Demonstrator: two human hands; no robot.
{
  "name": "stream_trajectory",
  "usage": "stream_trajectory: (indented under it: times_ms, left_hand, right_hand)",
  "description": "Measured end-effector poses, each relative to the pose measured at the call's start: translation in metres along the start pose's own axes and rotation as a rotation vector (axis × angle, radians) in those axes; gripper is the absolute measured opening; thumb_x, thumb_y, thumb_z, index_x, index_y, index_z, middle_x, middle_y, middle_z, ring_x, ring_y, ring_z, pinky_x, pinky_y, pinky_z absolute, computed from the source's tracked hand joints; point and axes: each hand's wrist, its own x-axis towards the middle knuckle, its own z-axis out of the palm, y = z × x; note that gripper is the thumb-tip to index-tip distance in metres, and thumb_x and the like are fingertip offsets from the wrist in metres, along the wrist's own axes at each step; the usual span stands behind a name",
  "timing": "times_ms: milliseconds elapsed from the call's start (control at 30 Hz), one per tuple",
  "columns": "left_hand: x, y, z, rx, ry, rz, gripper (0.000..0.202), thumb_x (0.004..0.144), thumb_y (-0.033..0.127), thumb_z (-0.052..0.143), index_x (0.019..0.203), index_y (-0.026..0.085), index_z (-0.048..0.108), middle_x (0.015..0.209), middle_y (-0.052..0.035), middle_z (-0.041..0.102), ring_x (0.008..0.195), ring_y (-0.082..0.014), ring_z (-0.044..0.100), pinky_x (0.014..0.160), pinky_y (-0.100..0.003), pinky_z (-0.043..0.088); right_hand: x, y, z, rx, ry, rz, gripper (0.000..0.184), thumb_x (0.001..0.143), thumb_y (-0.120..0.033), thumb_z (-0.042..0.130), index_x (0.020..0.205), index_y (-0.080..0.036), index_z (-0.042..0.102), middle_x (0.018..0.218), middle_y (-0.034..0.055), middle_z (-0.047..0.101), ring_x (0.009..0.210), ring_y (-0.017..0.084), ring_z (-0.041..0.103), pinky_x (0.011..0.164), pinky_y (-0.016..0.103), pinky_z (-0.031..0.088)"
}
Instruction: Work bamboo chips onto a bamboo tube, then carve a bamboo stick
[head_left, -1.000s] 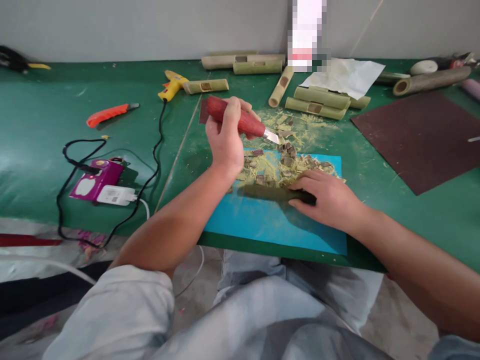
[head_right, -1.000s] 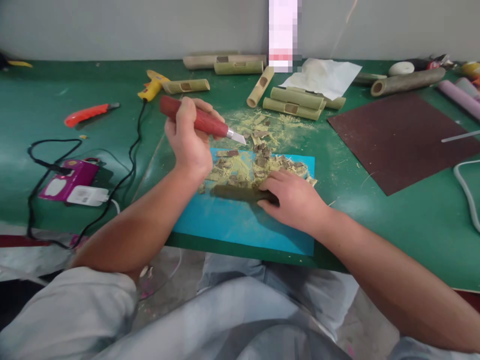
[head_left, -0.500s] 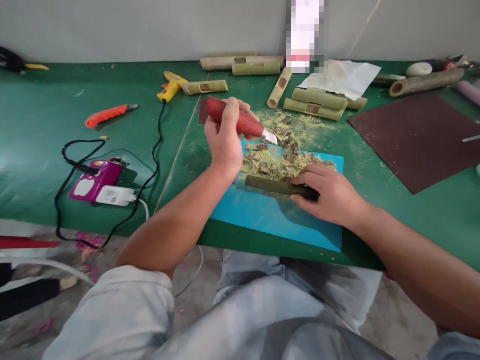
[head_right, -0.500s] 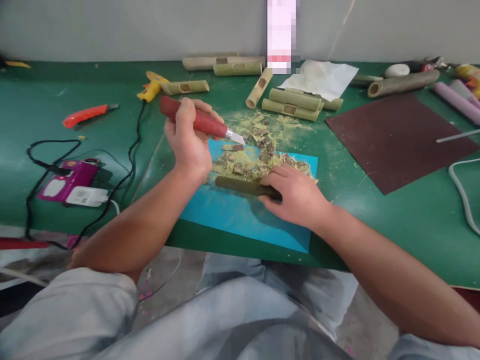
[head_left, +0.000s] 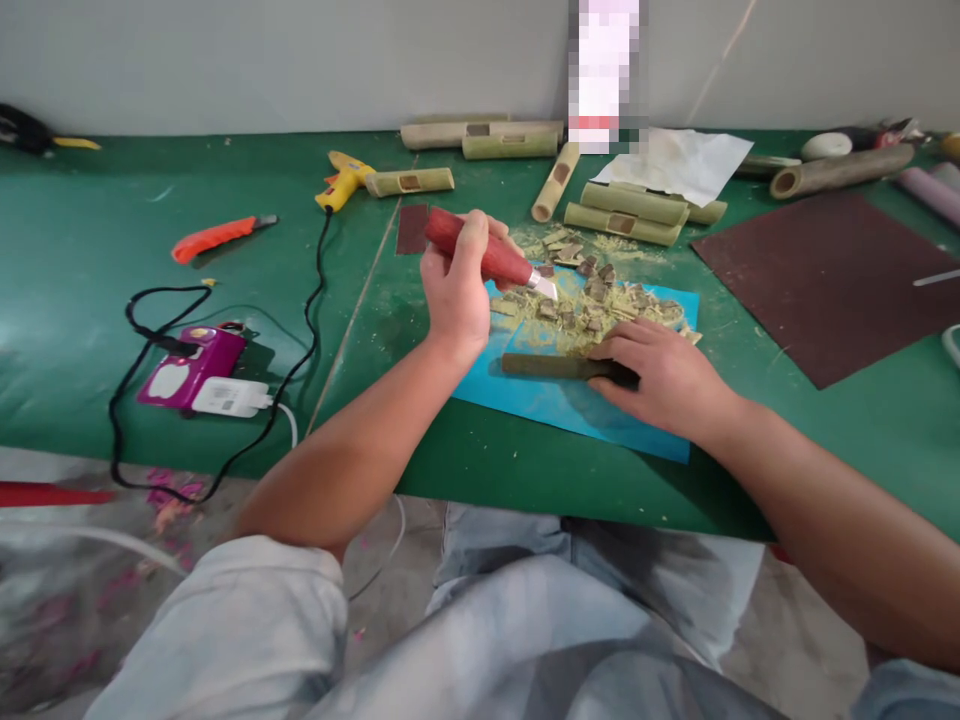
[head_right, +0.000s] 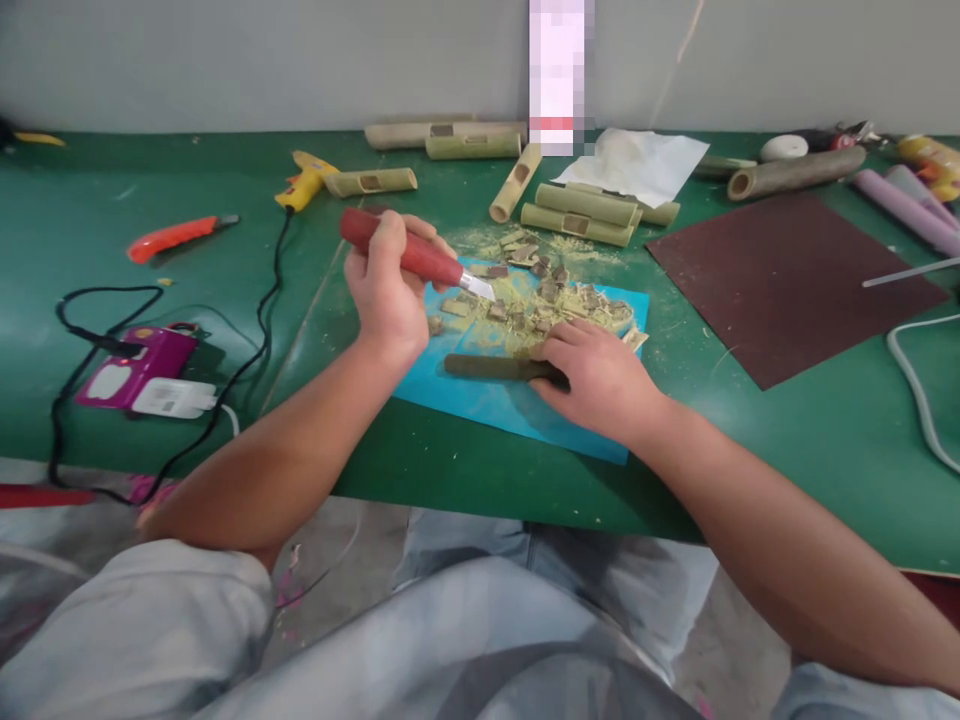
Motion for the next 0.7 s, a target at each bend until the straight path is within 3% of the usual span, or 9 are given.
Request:
stream_trajectory:
  times_ms: [133,400,600,700]
  left_hand:
    - [-0.001,0.001,0.001,0.010,-0.010,-0.051,0.069,0.084,0.088,0.044,0.079,0.021,0.057,0.060,0.0027,0.057,0.047,-0.0077,0.050,0.049,-0.030,0.037]
    - [-0.017,0.013,0.012,0.033,-0.044,-0.178,0.058,0.093,0.074,0.049,0.081,0.018,0.060,0.068,-0.0024,0.062,0.060,-0.0157,0.062,0.053,-0.027,0.044]
    - [-0.024,0.034,0.017,0.060,-0.148,-0.115,0.039,0.092,0.054,0.059,0.077,0.018,0.062,0.072,-0.0038,0.066,0.056,-0.0144,0.057,0.053,-0.028,0.042]
    - [-0.029,0.034,0.018,0.044,-0.160,-0.096,0.037,0.093,0.050,0.059,0.076,0.018,0.064,0.072,-0.0043,0.067,0.058,-0.0147,0.058,0.053,-0.028,0.042]
  right_hand:
    - [0.000,0.001,0.000,0.028,0.008,0.011,0.021,0.089,-0.030,0.059,0.103,-0.019,0.071,0.095,0.0118,0.069,0.092,0.028,0.062,0.084,0.044,0.050]
    - [-0.001,0.004,0.000,0.094,0.038,0.014,0.018,0.088,-0.028,0.062,0.099,-0.017,0.070,0.095,0.0115,0.070,0.092,0.027,0.062,0.084,0.043,0.052]
    - [0.000,0.009,0.003,0.180,0.041,0.058,0.017,0.082,-0.026,0.067,0.097,-0.019,0.069,0.096,0.0102,0.070,0.093,0.027,0.062,0.082,0.042,0.052]
    - [0.000,0.007,0.002,0.138,0.036,0.065,0.017,0.081,-0.026,0.068,0.096,-0.018,0.070,0.094,0.0105,0.070,0.091,0.027,0.062,0.081,0.042,0.051]
